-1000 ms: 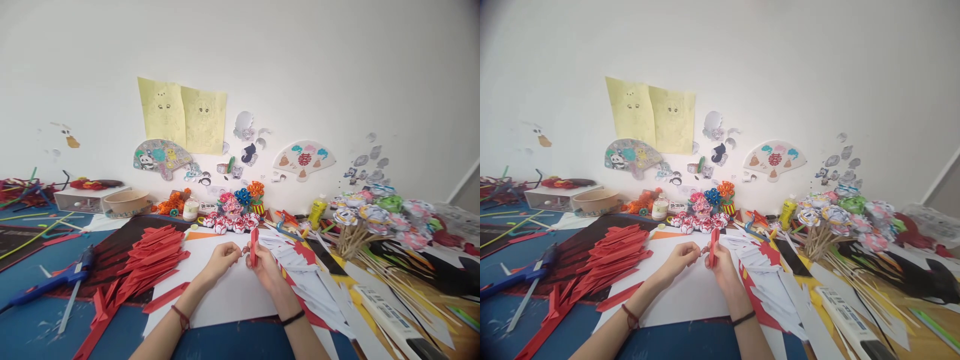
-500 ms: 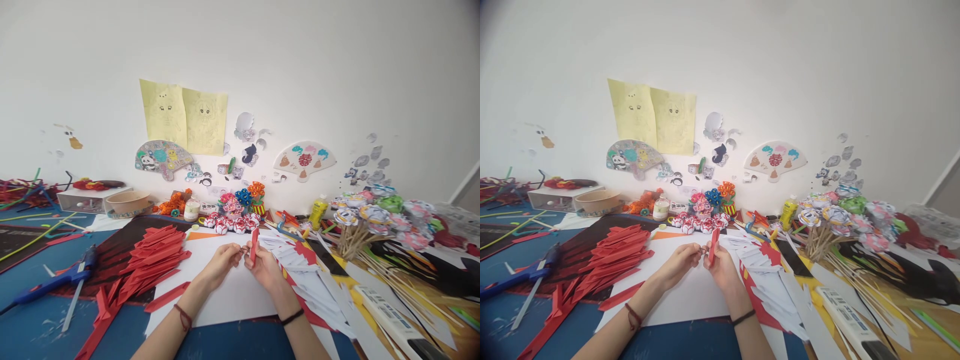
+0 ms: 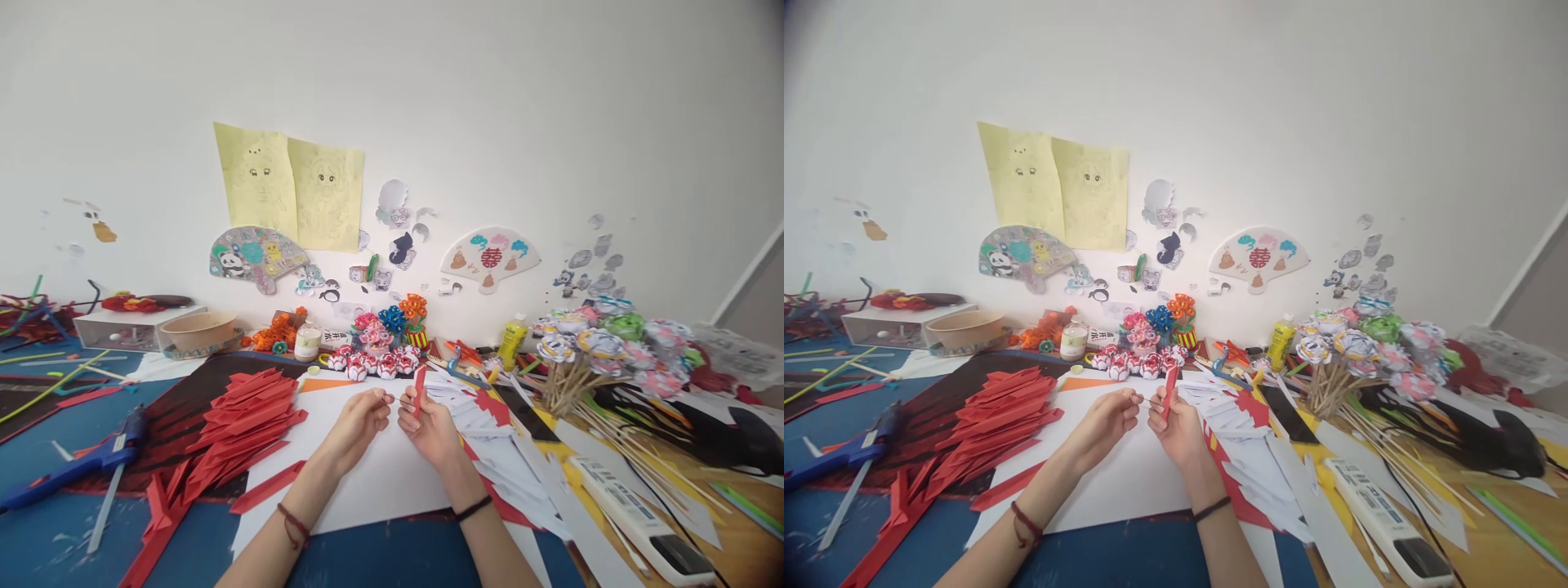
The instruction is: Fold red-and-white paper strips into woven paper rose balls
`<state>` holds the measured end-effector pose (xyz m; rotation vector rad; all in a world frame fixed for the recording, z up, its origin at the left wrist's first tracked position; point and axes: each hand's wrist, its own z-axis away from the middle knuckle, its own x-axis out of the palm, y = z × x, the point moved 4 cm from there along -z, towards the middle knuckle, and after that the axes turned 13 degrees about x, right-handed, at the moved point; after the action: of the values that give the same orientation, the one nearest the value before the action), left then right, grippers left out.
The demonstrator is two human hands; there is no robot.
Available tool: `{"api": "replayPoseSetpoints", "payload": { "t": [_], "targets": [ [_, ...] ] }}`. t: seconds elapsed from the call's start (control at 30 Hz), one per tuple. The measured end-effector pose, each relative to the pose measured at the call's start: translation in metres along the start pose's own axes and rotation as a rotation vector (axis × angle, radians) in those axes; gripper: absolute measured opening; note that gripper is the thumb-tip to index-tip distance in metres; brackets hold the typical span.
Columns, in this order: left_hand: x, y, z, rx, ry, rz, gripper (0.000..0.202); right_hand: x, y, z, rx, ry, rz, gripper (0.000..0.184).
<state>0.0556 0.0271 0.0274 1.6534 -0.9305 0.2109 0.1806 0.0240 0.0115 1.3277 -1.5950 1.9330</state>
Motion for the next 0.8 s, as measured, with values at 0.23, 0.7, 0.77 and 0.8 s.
{"api": "replayPoseSetpoints", "payload": {
  "t": [0.23, 0.7, 0.77, 0.8],
  "targets": [
    [0.001, 0.006, 0.007, -0.184, -0.271, -0.230, 0.025, -0.009, -0.004, 0.002, 0.049, 0.076, 0.071, 0.011],
    [-0.011, 0.006, 0.001, -0.233, -0.475, -0.593, 0.024, 0.007, 0.000, 0.004, 0.107, 0.071, 0.366, 0.013],
    [-0.010, 0.009, 0.000, -0.228, -0.506, -0.637, 0.019, 0.009, 0.001, 0.005, 0.113, 0.067, 0.357, 0.012],
    [-0.009, 0.010, 0.000, -0.229, -0.516, -0.648, 0.018, 0.010, 0.001, 0.005, 0.116, 0.067, 0.354, 0.012]
  ]
}}
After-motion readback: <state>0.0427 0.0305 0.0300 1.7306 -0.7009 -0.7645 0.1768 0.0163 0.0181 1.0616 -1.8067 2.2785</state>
